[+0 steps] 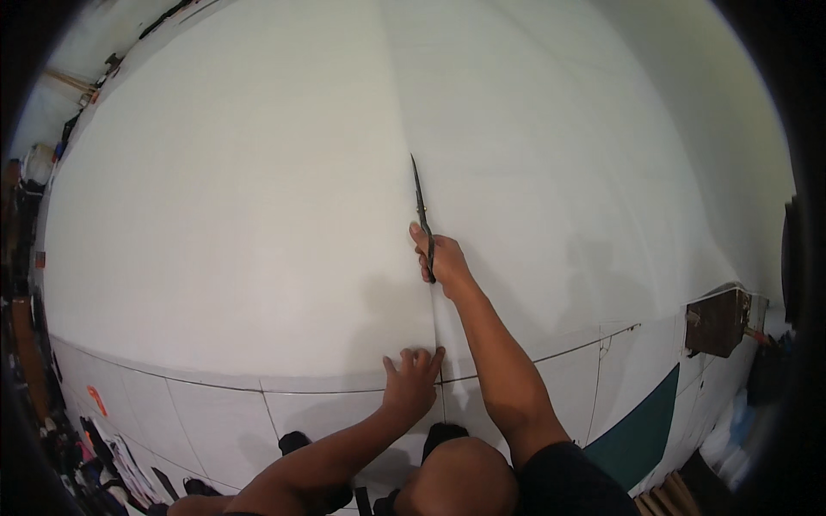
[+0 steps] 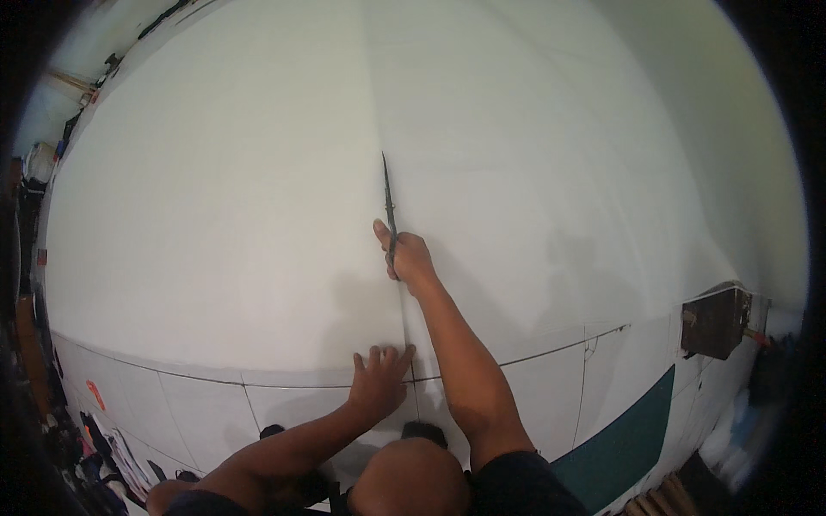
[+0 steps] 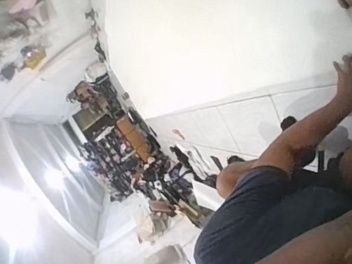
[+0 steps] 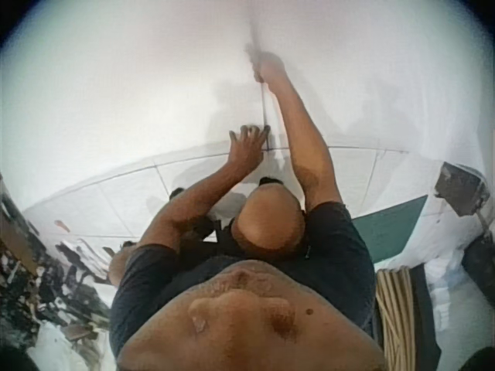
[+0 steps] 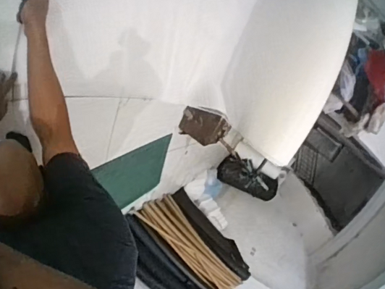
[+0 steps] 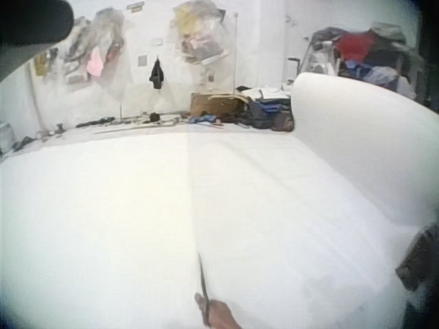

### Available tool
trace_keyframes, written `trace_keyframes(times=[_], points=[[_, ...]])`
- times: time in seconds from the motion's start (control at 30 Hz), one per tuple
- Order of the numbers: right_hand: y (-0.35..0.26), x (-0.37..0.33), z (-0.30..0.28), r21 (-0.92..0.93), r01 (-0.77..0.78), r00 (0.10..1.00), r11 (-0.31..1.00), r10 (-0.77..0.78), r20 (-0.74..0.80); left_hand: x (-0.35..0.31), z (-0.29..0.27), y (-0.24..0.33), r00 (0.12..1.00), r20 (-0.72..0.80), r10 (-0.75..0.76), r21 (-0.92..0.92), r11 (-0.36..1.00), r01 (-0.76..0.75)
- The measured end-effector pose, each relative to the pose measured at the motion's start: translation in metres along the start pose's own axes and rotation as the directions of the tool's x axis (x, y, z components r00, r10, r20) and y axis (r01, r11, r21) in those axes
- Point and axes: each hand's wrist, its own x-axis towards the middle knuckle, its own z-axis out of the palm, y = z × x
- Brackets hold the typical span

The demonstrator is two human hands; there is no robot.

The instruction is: The person cuts a large piece of white foam using shears and then unrolls another section of foam, smoothing it by hand and positioning a weighted container on the edge.

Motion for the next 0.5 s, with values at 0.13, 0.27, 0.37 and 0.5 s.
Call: trace_keyframes(times=[0.13,0.27,0.37,0.5], points=[[0.001,0.003,0.0,-0.041,0.048,0.998,0.998,-0.049,-0.037,-0.001,-0.001,-0.003,1.0,-0.018,0.001,-0.039,0.999,-0.001],[-0.032,0.032,-0.004,-0.066,0.0,1.0,0.998,0.001,0.013,0.0,0.003,-0.002,0.999,-0.037,0.009,-0.026,1.0,-0.01],[-0.051,0.055,-0.002,-0.014,0.025,0.999,1.0,-0.025,-0.027,0.002,0.0,-0.004,0.999,-0.016,0.028,-0.044,0.999,-0.029],[-0.041,0.062,-0.002,-0.035,0.097,0.995,0.995,-0.098,-0.033,0.001,0.002,-0.003,0.999,-0.033,0.009,-0.034,0.999,-0.011]])
